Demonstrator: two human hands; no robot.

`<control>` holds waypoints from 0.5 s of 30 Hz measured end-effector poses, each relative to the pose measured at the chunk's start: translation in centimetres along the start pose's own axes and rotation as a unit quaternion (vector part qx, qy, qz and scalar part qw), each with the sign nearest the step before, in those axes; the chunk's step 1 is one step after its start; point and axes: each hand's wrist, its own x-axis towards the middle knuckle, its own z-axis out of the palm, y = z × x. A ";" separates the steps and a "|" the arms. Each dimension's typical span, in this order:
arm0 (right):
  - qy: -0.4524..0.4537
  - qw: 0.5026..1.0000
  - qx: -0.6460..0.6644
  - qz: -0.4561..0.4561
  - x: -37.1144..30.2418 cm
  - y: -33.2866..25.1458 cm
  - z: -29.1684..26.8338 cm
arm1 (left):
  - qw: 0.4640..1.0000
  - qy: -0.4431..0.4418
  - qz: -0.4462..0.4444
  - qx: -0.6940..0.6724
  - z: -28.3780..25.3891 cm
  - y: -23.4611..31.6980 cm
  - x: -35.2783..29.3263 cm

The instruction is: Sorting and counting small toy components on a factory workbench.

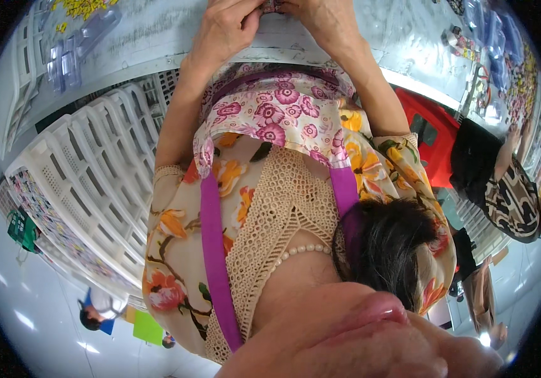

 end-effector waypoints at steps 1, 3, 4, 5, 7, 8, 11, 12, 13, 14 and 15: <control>0.003 1.000 -0.011 -0.004 0.0 -0.2 -0.2 | 1.000 -0.002 -0.001 -0.002 0.0 0.0 0.0; 0.006 1.000 -0.024 -0.009 0.2 -0.8 -0.6 | 1.000 0.003 -0.002 -0.003 0.2 0.0 0.0; -0.029 0.998 -0.053 -0.008 0.2 -1.2 -0.9 | 1.000 0.006 -0.002 -0.005 0.3 -0.1 -0.1; -0.062 0.995 -0.082 -0.007 0.3 -1.4 -1.0 | 1.000 0.008 -0.002 -0.005 0.3 -0.2 -0.1; -0.041 0.997 -0.066 -0.013 -0.1 -1.4 -0.8 | 1.000 0.012 0.005 -0.006 0.3 -0.3 -0.1; -0.020 0.998 -0.050 -0.017 -0.1 -1.4 -0.8 | 1.000 0.014 0.005 -0.006 0.3 -0.3 0.0; 0.014 1.000 -0.010 -0.016 0.3 -1.2 -0.7 | 1.000 0.009 0.001 -0.004 0.4 -0.3 0.0; 0.012 1.000 -0.010 -0.019 0.3 -1.2 -0.6 | 1.000 0.007 -0.002 -0.005 0.3 -0.2 0.1; 0.012 0.999 -0.033 -0.025 0.3 -1.3 -0.5 | 1.000 0.006 -0.005 -0.008 0.3 -0.1 0.1; 0.013 0.998 -0.057 -0.030 0.2 -1.5 -0.4 | 1.000 0.009 -0.006 -0.008 0.3 -0.2 0.0; 0.011 0.998 -0.058 -0.032 0.2 -1.7 -0.4 | 1.000 0.009 -0.004 -0.008 0.3 -0.3 0.0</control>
